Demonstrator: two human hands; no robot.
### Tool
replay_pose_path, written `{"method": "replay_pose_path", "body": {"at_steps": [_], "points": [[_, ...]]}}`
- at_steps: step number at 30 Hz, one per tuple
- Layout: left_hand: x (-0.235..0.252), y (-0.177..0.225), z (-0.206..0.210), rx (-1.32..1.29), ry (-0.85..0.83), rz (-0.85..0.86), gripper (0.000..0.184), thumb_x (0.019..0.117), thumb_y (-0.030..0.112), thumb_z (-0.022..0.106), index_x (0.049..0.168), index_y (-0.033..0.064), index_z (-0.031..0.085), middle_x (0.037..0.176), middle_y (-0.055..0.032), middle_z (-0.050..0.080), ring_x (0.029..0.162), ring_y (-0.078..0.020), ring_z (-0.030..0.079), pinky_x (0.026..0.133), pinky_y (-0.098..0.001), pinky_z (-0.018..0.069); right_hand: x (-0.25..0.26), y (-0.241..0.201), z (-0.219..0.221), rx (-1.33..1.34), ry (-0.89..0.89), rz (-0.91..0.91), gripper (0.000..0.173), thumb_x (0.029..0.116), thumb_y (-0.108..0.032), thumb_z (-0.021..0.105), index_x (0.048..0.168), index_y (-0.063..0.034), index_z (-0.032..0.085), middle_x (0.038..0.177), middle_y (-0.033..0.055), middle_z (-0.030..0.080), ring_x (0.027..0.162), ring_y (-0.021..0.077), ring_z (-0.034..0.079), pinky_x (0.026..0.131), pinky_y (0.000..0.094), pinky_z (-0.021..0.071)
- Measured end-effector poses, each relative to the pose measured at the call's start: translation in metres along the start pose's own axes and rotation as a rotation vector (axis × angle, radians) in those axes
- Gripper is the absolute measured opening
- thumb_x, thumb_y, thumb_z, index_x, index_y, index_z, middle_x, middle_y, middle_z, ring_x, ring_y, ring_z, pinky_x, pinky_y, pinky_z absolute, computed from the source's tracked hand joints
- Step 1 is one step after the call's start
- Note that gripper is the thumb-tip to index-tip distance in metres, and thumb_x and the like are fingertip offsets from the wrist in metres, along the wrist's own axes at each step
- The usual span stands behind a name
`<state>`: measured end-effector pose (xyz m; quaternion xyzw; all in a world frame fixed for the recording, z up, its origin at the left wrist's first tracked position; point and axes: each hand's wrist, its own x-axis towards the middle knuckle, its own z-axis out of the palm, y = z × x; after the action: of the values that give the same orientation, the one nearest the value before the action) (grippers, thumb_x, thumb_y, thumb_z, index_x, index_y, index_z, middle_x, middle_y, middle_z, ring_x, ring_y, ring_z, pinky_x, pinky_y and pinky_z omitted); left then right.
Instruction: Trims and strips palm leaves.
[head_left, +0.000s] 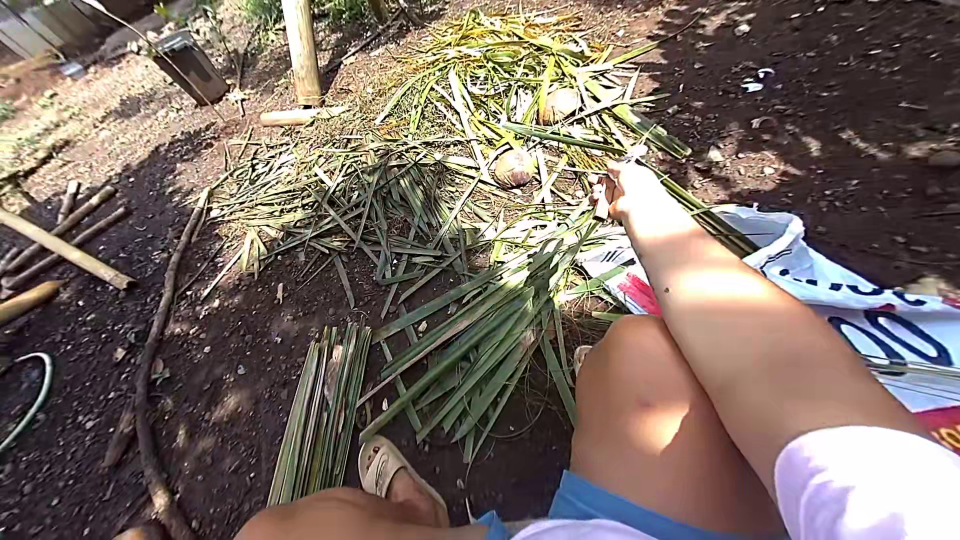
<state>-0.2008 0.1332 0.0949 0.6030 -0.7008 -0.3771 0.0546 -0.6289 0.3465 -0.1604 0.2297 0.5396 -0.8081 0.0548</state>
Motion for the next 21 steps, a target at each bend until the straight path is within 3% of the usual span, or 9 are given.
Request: {"method": "replay_pose_path", "body": {"at_steps": [2,3,4,5,6,9,10,14,21], "points": [[0.092,-0.067,-0.016,-0.065,0.352,0.23,0.038,0.1112,0.01,0.03,0.13,-0.011,0.055,0.101,-0.0185,0.063,0.083,-0.0198,0.061,0.086,-0.0294,0.0498,-0.016,0.002,0.022,-0.322,-0.067,-0.088,0.03,0.1106,-0.03,0.044,0.134,-0.0119,0.045,0.085,0.0047,0.058,0.053,0.0092,0.049,0.047,0.0252,0.0424],[0.167,-0.118,-0.048,-0.11,0.22,0.54,0.037,0.1132,0.014,0.021,0.129,-0.0083,0.046,0.082,-0.0079,0.049,0.063,-0.0102,0.051,0.065,-0.0238,0.0469,-0.026,0.002,0.032,-0.578,-0.132,-0.145,0.047,0.1111,-0.03,0.044,0.153,-0.0144,0.029,0.094,0.0073,0.06,0.056,0.0109,0.051,0.051,0.0272,0.0464],[0.241,-0.153,-0.073,-0.279,-0.077,0.844,0.039,0.1136,0.022,0.019,0.132,-0.007,0.036,0.076,0.0031,0.047,0.058,-0.001,0.049,0.054,-0.0177,0.0443,-0.036,0.002,0.043,-0.853,-0.221,-0.182,0.067,0.1105,-0.031,0.044,0.164,-0.016,0.007,0.107,0.0122,0.061,0.064,0.0161,0.054,0.06,0.0341,0.0497],[0.264,-0.143,-0.049,-0.472,0.044,0.743,0.039,0.1141,0.032,0.022,0.131,0.0046,0.044,0.067,0.0097,0.045,0.049,0.0017,0.043,0.046,-0.0165,0.0391,-0.046,0.004,0.053,-1.066,-0.317,-0.205,0.076,0.1094,-0.032,0.047,0.166,-0.0158,-0.001,0.116,0.02,0.061,0.072,0.0253,0.058,0.068,0.0445,0.0519],[0.26,-0.116,-0.02,-0.559,0.122,0.609,0.038,0.1138,0.037,0.023,0.126,0.0123,0.049,0.064,0.0117,0.045,0.046,0.0012,0.042,0.045,-0.0176,0.0392,-0.058,0.01,0.062,-1.217,-0.409,-0.243,0.074,0.1091,-0.033,0.049,0.166,-0.0131,0.005,0.115,0.0256,0.062,0.075,0.0317,0.06,0.071,0.051,0.0524],[0.206,-0.044,0.061,-0.539,-0.027,0.52,0.038,0.1139,0.034,0.029,0.127,0.0092,0.055,0.073,0.0023,0.055,0.054,-0.0078,0.056,0.053,-0.0258,0.0531,-0.094,0.033,0.074,-1.224,-0.725,-0.423,0.041,0.1116,-0.031,0.045,0.143,-0.0067,0.054,0.095,0.0195,0.065,0.064,0.0281,0.06,0.063,0.0491,0.0529],[0.192,-0.034,0.083,-0.502,-0.113,0.559,0.038,0.1137,0.033,0.031,0.128,0.0081,0.056,0.075,0.0007,0.056,0.055,-0.0086,0.056,0.053,-0.0266,0.0528,-0.114,0.035,0.075,-1.101,-0.844,-0.444,0.035,0.112,-0.029,0.044,0.134,-0.0064,0.06,0.091,0.0134,0.064,0.065,0.0219,0.059,0.063,0.0427,0.0533],[0.155,-0.027,0.131,-0.164,-0.221,0.781,0.035,0.1125,0.026,0.035,0.122,0.0068,0.064,0.076,0.0026,0.056,0.063,-0.008,0.052,0.061,-0.0278,0.0462,-0.191,0.03,0.067,-0.698,-1.132,-0.363,0.025,0.1111,-0.021,0.044,0.121,-0.0056,0.061,0.081,0.0031,0.062,0.063,0.0109,0.06,0.059,0.0265,0.0535],[0.132,-0.025,0.155,0.154,-0.134,0.972,0.039,0.1111,0.029,0.041,0.126,0.0045,0.067,0.101,-0.0121,0.071,0.089,-0.0238,0.068,0.083,-0.0453,0.055,-0.234,0.034,0.051,-0.864,-1.193,-0.344,0.041,0.1074,-0.028,0.052,0.148,-0.0183,0.053,0.076,-0.0007,0.058,0.058,0.0065,0.051,0.054,0.0233,0.0442]]}}
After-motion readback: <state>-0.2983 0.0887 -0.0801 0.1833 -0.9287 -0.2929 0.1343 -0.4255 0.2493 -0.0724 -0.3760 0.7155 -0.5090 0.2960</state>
